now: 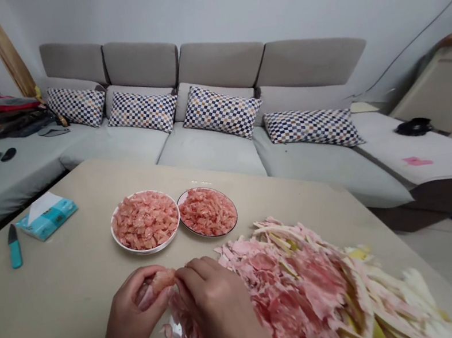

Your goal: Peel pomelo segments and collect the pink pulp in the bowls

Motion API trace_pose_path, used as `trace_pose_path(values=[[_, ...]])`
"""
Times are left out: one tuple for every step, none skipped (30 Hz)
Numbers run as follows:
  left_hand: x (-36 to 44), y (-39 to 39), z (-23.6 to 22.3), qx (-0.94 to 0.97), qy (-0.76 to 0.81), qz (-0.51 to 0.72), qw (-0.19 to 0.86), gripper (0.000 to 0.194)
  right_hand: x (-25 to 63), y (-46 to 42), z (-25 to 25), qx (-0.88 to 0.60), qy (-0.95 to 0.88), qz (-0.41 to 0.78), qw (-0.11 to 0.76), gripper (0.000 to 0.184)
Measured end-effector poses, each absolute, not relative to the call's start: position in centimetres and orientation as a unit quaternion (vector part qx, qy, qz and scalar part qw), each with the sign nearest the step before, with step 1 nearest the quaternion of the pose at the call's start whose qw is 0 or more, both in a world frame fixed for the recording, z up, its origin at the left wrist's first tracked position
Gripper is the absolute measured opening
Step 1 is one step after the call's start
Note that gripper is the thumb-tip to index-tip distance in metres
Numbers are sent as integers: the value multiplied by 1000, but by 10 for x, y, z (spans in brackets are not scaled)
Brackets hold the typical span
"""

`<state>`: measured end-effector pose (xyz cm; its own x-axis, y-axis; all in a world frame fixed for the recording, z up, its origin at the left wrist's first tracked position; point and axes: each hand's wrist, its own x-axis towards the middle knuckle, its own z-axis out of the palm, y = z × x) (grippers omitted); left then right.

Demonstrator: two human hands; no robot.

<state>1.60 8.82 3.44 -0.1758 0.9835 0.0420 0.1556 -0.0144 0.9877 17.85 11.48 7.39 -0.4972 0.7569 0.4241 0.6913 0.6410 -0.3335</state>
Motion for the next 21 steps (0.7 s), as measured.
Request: trace_pose_path(values=[[16,88,35,506,570,513,395,20,178,114,74,-419,-863,57,276,18],[16,87,35,510,567,518,388,20,178,114,75,-418,-864,54,276,19],[17,87,35,510,564,523,386,19,178,113,75,-416,-865,50,276,19],[17,87,36,507,562,527,387,19,177,112,75,-414,-866,47,276,20],[17,87,36,504,561,529,389,19,177,112,75,-411,-868,44,277,20],[18,86,37,502,561,530,391,19,176,111,75,-408,-869,41,278,21],[18,86,37,501,561,531,391,19,176,111,75,-406,-870,36,279,20],[19,86,37,503,560,531,389,20,175,111,74,-405,-870,30,279,20],[19,86,37,507,558,531,386,20,174,112,73,-406,-871,23,276,19],[19,86,37,510,555,533,384,20,173,112,72,-406,-872,15,274,18],[19,87,36,514,551,535,382,20,172,112,71,-405,-873,5,272,18],[19,87,36,518,548,535,381,21,171,113,70,-404,-873,-4,271,19],[19,87,36,521,544,536,381,21,171,113,70,-403,-874,-13,271,20],[19,87,35,524,541,536,382,20,170,114,69,-402,-874,-20,272,20],[20,87,35,524,540,536,384,20,169,114,69,-403,-873,-25,275,21],[20,87,36,522,540,536,385,19,168,114,69,-406,-870,-25,278,21],[20,86,36,519,541,538,386,19,167,114,69,-409,-868,-21,281,21],[20,86,36,517,542,540,384,19,166,114,70,-414,-864,-14,287,20],[20,86,37,517,544,541,379,20,165,114,70,-419,-859,-4,295,19],[19,86,37,519,547,541,372,20,165,114,71,-422,-854,6,306,18],[19,86,37,523,550,540,364,20,165,114,71,-423,-848,18,318,18]])
